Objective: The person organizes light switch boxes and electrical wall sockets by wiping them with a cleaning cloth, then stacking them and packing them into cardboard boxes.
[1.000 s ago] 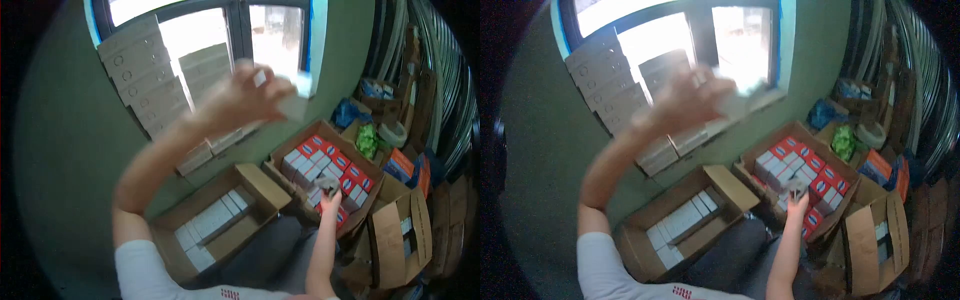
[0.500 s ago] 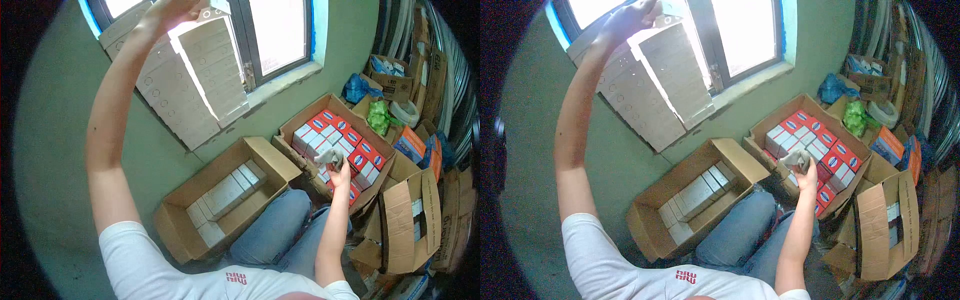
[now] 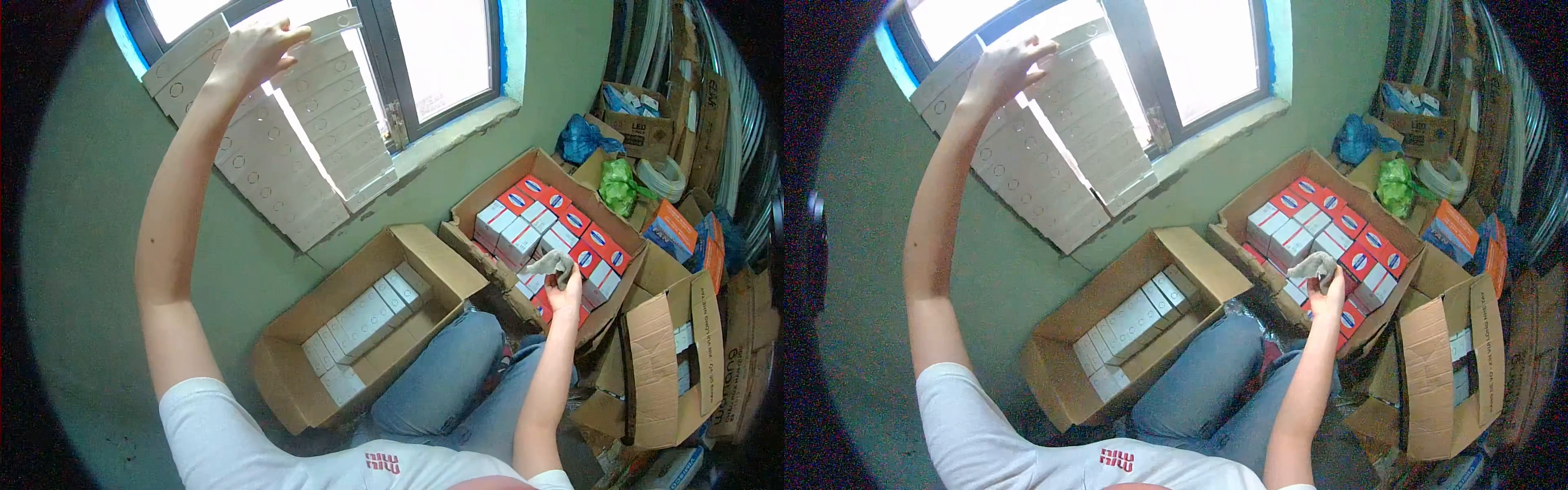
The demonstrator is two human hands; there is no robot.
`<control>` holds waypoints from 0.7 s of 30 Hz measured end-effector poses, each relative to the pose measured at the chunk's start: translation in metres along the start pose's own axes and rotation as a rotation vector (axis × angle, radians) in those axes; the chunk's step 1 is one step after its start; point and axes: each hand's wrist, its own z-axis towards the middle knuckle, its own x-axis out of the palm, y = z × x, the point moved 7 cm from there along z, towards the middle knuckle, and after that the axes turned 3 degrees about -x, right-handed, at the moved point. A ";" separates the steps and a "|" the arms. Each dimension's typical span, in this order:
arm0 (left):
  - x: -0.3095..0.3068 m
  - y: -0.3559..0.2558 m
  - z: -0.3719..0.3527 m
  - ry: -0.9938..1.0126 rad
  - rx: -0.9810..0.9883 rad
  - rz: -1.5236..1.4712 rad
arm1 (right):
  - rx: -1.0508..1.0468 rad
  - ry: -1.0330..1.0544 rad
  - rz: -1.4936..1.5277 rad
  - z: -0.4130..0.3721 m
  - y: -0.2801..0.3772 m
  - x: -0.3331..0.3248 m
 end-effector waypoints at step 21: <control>-0.026 0.007 -0.031 -0.140 -0.068 0.240 | -0.033 -0.011 -0.091 0.002 -0.005 0.006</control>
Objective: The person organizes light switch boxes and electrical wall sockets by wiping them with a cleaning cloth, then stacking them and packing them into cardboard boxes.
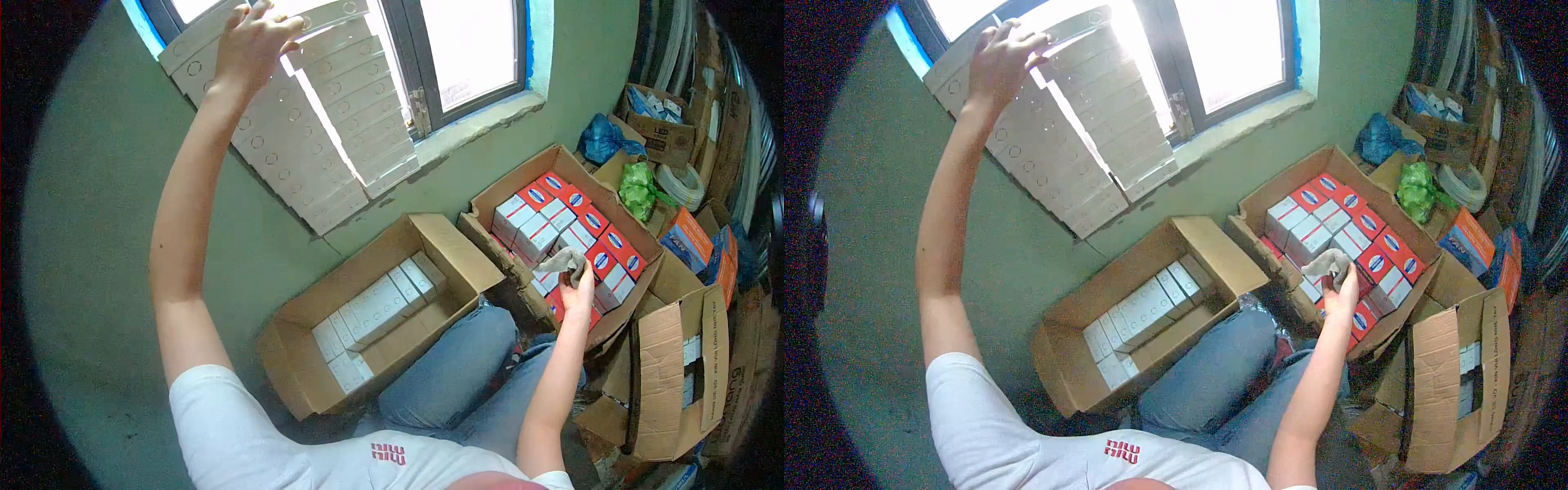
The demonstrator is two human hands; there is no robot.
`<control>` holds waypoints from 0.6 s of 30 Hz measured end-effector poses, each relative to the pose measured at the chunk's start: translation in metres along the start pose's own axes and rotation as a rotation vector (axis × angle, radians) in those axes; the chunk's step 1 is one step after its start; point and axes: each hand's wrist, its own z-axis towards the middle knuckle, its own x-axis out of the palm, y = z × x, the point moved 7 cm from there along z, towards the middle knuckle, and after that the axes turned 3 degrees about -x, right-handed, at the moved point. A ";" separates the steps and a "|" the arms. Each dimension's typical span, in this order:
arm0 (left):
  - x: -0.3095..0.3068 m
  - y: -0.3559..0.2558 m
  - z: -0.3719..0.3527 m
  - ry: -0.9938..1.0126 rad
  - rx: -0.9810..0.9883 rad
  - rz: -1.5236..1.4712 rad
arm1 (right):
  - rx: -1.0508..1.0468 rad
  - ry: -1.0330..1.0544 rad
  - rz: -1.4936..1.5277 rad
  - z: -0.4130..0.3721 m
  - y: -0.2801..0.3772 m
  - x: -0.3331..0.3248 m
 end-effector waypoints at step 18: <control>-0.089 -0.050 -0.036 0.072 -0.160 -0.575 | 0.077 0.046 0.127 0.036 0.012 -0.017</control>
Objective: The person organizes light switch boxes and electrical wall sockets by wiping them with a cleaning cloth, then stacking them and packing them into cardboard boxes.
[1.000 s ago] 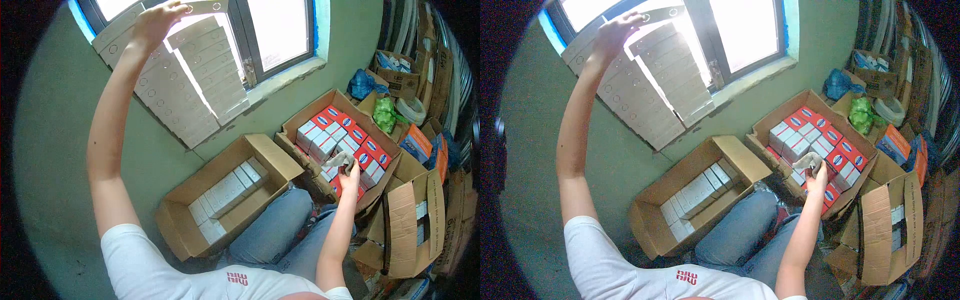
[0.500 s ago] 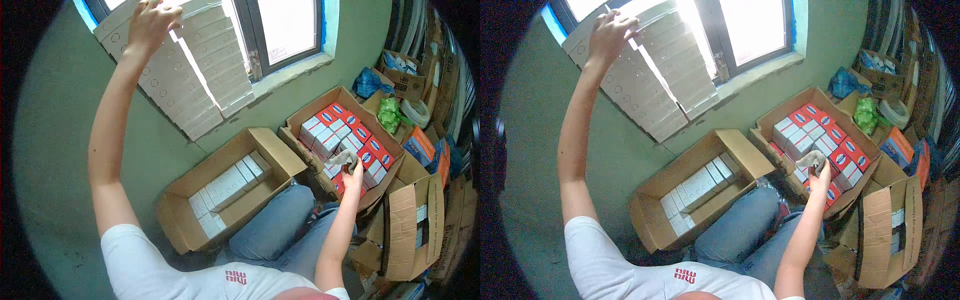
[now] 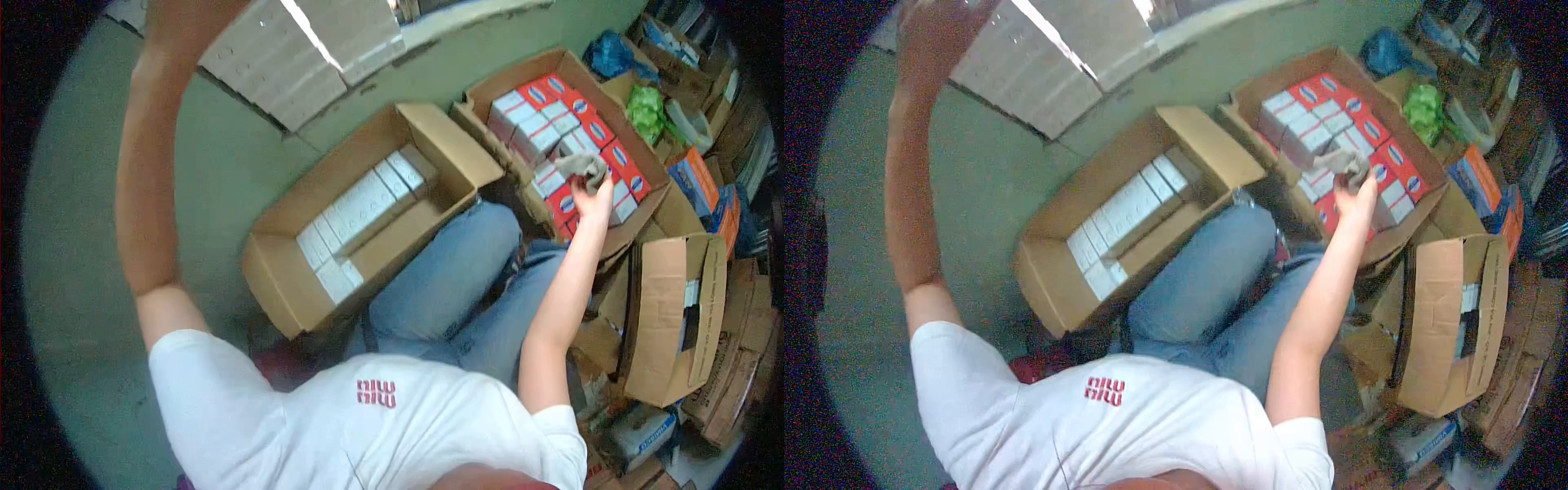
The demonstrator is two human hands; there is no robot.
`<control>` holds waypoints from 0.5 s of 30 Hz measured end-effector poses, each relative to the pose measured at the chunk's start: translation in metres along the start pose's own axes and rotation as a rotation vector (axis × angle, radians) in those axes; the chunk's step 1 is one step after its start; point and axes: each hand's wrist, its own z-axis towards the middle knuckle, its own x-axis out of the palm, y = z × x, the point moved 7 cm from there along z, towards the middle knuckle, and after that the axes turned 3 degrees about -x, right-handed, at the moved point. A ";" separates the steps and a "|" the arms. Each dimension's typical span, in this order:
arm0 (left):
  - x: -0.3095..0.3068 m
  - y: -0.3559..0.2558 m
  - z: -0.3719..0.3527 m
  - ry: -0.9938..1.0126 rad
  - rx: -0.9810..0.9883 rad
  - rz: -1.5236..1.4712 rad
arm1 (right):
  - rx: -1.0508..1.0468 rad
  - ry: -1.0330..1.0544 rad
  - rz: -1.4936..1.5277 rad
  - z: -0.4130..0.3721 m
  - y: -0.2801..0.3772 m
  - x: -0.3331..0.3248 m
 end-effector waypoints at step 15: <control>-0.126 -0.154 -0.172 0.308 0.313 -2.587 | -0.018 -0.024 -0.032 0.010 -0.022 -0.028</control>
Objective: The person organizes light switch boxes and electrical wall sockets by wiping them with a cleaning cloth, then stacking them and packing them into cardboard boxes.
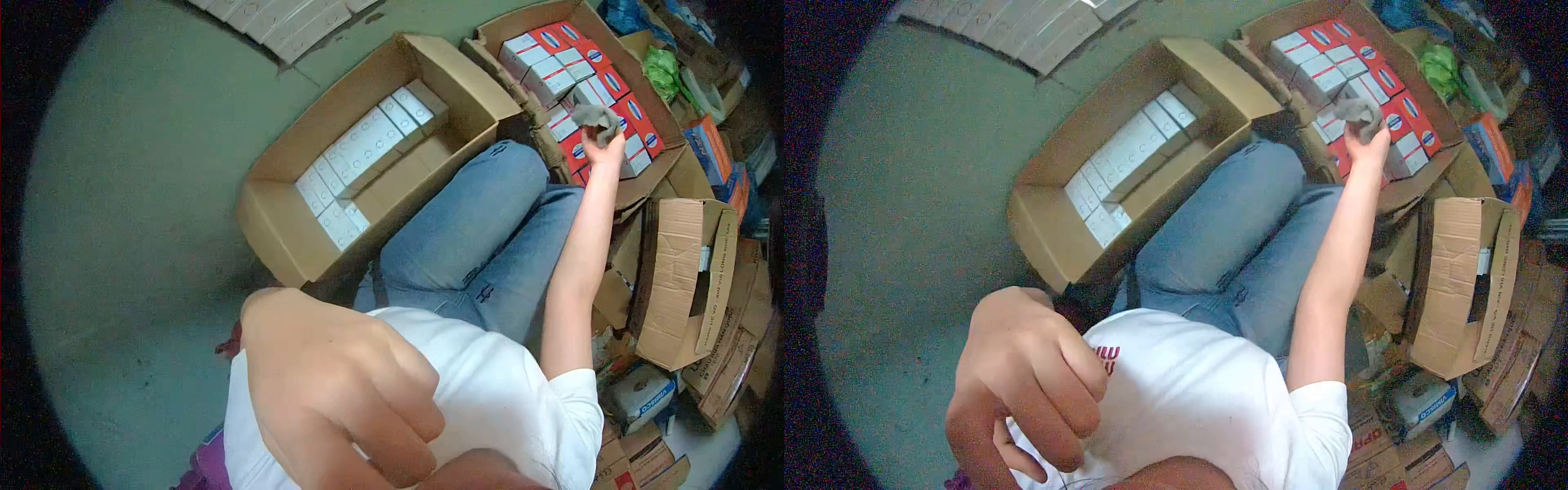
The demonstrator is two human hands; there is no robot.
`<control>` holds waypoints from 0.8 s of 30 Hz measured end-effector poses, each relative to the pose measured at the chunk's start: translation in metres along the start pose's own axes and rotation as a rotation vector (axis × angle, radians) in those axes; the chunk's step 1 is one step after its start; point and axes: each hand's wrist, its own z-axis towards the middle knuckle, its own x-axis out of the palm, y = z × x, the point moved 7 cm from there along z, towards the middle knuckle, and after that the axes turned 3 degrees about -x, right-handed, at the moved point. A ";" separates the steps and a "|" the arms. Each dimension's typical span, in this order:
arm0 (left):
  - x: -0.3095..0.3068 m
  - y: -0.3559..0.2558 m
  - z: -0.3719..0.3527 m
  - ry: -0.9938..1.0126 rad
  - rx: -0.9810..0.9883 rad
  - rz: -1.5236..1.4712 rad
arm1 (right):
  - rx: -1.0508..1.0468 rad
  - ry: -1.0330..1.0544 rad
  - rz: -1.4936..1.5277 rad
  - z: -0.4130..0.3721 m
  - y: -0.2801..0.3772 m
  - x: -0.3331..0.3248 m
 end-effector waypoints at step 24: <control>-0.126 0.285 -0.485 0.625 -1.498 1.210 | 0.009 0.376 -0.234 -0.083 -0.011 0.050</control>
